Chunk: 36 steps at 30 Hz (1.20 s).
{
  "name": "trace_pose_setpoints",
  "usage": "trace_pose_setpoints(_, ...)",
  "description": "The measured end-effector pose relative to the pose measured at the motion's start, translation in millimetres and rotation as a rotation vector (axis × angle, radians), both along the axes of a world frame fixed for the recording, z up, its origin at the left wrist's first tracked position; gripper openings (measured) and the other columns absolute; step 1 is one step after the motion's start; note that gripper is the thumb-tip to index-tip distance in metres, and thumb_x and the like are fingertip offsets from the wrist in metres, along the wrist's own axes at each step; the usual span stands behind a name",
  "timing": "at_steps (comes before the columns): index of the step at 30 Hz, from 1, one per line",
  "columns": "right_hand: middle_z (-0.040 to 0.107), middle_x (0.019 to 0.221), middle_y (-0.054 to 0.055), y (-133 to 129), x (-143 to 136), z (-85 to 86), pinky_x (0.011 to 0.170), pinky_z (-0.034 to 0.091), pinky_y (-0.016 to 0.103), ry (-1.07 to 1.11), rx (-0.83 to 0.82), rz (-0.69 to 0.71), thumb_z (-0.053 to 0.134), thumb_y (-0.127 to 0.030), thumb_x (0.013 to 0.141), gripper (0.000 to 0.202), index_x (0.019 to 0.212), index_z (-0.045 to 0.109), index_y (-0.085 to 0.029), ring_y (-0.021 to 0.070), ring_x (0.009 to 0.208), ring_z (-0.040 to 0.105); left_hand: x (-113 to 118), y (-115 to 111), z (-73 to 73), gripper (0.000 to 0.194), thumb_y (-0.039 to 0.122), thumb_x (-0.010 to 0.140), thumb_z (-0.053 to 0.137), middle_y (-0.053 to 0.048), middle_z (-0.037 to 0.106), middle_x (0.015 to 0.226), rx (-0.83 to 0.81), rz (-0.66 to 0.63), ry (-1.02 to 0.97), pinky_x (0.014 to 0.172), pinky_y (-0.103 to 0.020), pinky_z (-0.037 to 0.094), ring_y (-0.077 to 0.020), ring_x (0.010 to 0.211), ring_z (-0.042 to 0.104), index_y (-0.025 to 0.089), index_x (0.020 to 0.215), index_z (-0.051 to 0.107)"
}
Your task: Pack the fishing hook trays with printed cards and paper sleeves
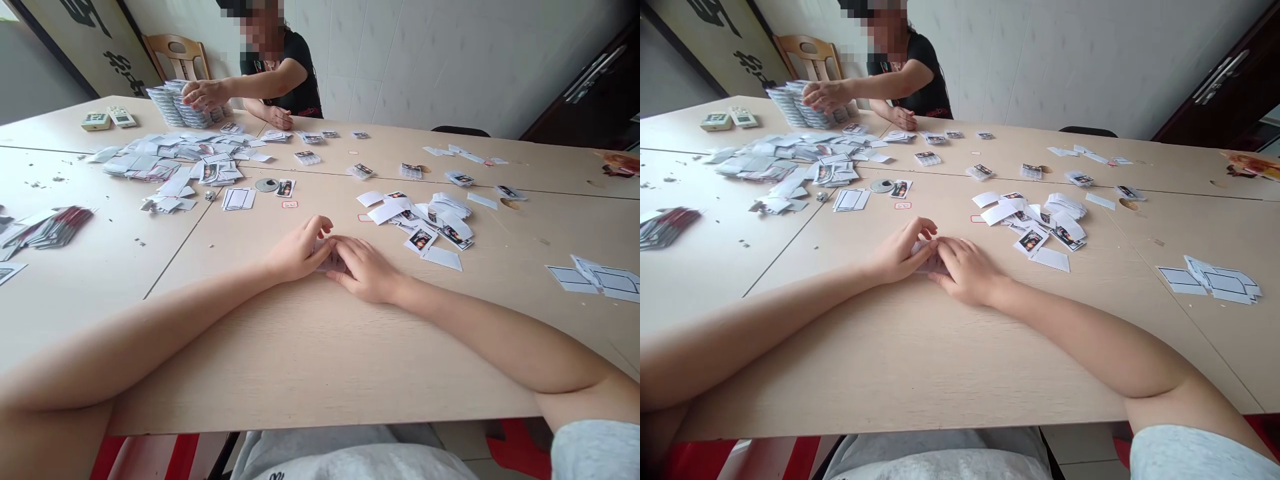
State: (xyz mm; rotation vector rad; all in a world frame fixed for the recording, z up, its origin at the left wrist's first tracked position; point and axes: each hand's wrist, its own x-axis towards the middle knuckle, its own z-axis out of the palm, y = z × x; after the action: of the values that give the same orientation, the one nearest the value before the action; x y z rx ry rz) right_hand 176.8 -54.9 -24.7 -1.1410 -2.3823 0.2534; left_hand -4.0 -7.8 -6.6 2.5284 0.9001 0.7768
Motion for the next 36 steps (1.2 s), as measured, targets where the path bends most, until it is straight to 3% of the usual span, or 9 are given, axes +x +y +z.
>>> trace_pose_setpoints(3, 0.056, 0.126, 0.013, -0.7, 4.1, -4.0, 0.098, 0.041, 0.048, 0.145, 0.002, -0.096, 0.064, -0.040, 0.077, 0.061, 0.129, 0.041, -0.020, 0.0294, 0.116, 0.051, 0.2, -1.2, 0.5, 0.034, 0.035, 0.088, 0.045, -0.012, 0.055, 0.113, 0.034, -0.078, 0.076, 0.086, -0.037, 0.046, -0.0223, 0.101, 0.055, 0.015, 0.116, 0.042)
trace_pose_setpoints(7, 0.056, 0.122, 0.012, -0.3, 1.3, -3.7, 0.097, 0.042, 0.047, 0.294, -0.024, -0.158, 0.072, -0.036, 0.068, 0.065, 0.124, 0.041, -0.022, 0.0282, 0.114, 0.052, -0.5, -0.5, 0.8, 0.048, 0.038, 0.086, 0.051, -0.013, 0.053, 0.121, 0.035, -0.087, 0.098, 0.090, -0.039, 0.044, -0.0253, 0.108, 0.053, 0.016, 0.127, 0.037)
trace_pose_setpoints(12, 0.044, 0.132, 0.015, -1.5, 2.2, -1.5, 0.091, 0.046, 0.046, 0.431, 0.076, -0.166, 0.071, -0.027, 0.067, 0.072, 0.129, 0.034, -0.022, 0.0285, 0.116, 0.049, -2.3, 0.0, 2.4, 0.052, 0.047, 0.090, 0.045, -0.014, 0.053, 0.121, -0.055, -0.068, 0.051, 0.090, -0.039, 0.044, -0.0251, 0.108, 0.054, 0.015, 0.130, 0.036)
trace_pose_setpoints(17, 0.032, 0.142, 0.014, -2.5, 6.9, 0.4, 0.086, 0.049, 0.042, 0.537, 0.131, -0.134, 0.071, -0.033, 0.071, 0.072, 0.131, 0.032, -0.027, 0.0266, 0.118, 0.048, -2.9, -0.2, 6.2, 0.042, 0.046, 0.095, 0.033, -0.012, 0.058, 0.119, -0.125, -0.133, 0.037, 0.091, -0.037, 0.043, -0.0229, 0.104, 0.057, 0.016, 0.121, 0.045)
trace_pose_setpoints(23, 0.031, 0.142, 0.013, -1.2, 7.1, 3.6, 0.094, 0.045, 0.047, 0.476, 0.236, -0.033, 0.071, -0.038, 0.073, 0.071, 0.131, 0.031, -0.030, 0.0295, 0.130, 0.037, -2.7, 0.7, 9.9, 0.044, 0.041, 0.097, 0.023, -0.010, 0.062, 0.098, -0.119, -0.317, -0.071, 0.095, -0.035, 0.041, -0.0226, 0.102, 0.055, 0.017, 0.088, 0.059)
trace_pose_setpoints(26, 0.031, 0.142, 0.014, 0.4, 7.2, 2.4, 0.099, 0.042, 0.050, 0.429, 0.265, 0.013, 0.071, -0.037, 0.074, 0.072, 0.132, 0.029, -0.029, 0.0298, 0.134, 0.033, -3.6, 1.2, 12.6, 0.043, 0.039, 0.097, 0.023, -0.009, 0.058, 0.084, -0.156, -0.283, -0.108, 0.087, -0.036, 0.042, -0.0216, 0.090, 0.054, 0.017, 0.076, 0.054)
trace_pose_setpoints(31, 0.028, 0.144, 0.015, 3.6, 7.2, -0.5, 0.108, 0.034, 0.051, 0.381, 0.217, 0.082, 0.070, -0.042, 0.075, 0.077, 0.136, 0.026, -0.028, 0.0285, 0.138, 0.027, -3.9, 4.4, 12.6, 0.035, 0.036, 0.090, 0.039, -0.001, 0.043, 0.064, -0.219, -0.203, -0.088, 0.070, -0.032, 0.039, -0.0168, 0.070, 0.045, 0.018, 0.060, 0.040)
trace_pose_setpoints(36, 0.024, 0.149, 0.016, 1.9, 5.8, 3.3, 0.111, 0.026, 0.053, 0.434, 0.122, -0.073, 0.068, -0.049, 0.074, 0.083, 0.140, 0.024, -0.025, 0.0294, 0.141, 0.022, -3.6, 11.2, 7.3, 0.018, 0.025, 0.081, 0.039, 0.000, 0.051, 0.073, -0.411, -0.005, -0.237, 0.069, -0.030, 0.040, -0.0161, 0.072, 0.049, 0.017, 0.072, 0.052)
